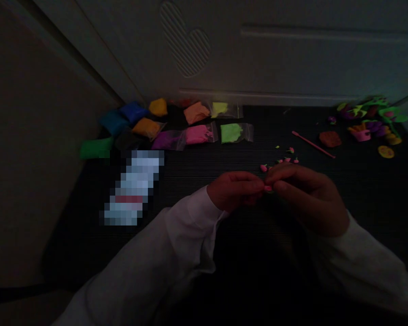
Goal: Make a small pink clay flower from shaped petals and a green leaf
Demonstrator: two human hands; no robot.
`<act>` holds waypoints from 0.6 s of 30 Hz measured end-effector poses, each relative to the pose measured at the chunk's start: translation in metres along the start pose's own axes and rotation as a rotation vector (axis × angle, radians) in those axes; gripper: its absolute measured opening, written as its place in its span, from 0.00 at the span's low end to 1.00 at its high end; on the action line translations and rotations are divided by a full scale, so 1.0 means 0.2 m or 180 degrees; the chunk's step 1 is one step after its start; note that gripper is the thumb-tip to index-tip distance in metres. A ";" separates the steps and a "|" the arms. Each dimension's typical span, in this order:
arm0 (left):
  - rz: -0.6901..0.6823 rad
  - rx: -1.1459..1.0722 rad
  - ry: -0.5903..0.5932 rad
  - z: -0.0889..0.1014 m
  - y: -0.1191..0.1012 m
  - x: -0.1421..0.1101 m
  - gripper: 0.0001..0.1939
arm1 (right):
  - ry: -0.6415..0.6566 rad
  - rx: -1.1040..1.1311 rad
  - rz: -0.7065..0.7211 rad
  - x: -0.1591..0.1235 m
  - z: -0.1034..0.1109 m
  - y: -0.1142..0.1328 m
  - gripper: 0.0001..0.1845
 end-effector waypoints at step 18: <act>-0.0164 0.0319 -0.0289 0.03 -0.03 0.02 0.11 | -0.0111 -0.0115 -0.0168 0.01 -0.02 -0.01 0.02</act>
Point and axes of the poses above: each hand's wrist, its own x-axis towards the middle knuckle, its own z-axis out of the back of the hand, y = z × x, the point moved 3 cm from there along x, towards the middle knuckle, and after that the axes turned 12 degrees about -y, right-handed, at the moved point
